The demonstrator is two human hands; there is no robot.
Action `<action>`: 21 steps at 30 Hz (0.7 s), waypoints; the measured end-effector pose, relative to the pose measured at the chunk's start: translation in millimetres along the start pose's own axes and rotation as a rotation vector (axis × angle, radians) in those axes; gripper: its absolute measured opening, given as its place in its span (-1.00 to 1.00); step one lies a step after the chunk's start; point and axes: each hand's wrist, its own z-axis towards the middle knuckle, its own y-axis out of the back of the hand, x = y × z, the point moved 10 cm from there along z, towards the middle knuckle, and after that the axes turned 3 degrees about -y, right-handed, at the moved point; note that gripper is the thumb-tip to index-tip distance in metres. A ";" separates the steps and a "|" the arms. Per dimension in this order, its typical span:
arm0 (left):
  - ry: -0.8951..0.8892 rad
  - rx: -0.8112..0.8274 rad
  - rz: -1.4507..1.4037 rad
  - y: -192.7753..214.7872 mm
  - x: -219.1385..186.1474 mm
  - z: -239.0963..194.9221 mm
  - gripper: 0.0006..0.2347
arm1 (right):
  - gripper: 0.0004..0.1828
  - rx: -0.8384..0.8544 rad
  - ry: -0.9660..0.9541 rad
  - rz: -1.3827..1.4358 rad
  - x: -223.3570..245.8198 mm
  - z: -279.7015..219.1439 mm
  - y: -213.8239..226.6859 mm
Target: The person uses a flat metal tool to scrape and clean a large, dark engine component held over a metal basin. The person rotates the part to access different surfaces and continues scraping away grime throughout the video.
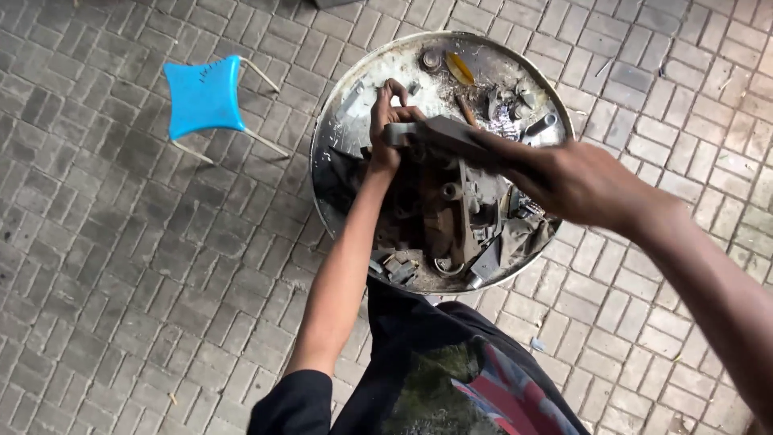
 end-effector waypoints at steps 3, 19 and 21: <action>0.074 -0.054 0.027 13.8 25.1 1.5 -0.65 | -0.33 0.001 -0.069 -0.028 -9.9 -3.9 -7.0; -0.224 -0.086 0.211 -2.7 -19.0 8.0 -0.64 | -0.40 -0.168 0.161 -0.185 24.0 35.9 -1.6; -0.230 0.022 0.050 0.3 -12.4 9.6 -0.72 | -0.35 -0.108 0.082 0.004 13.1 34.1 -6.2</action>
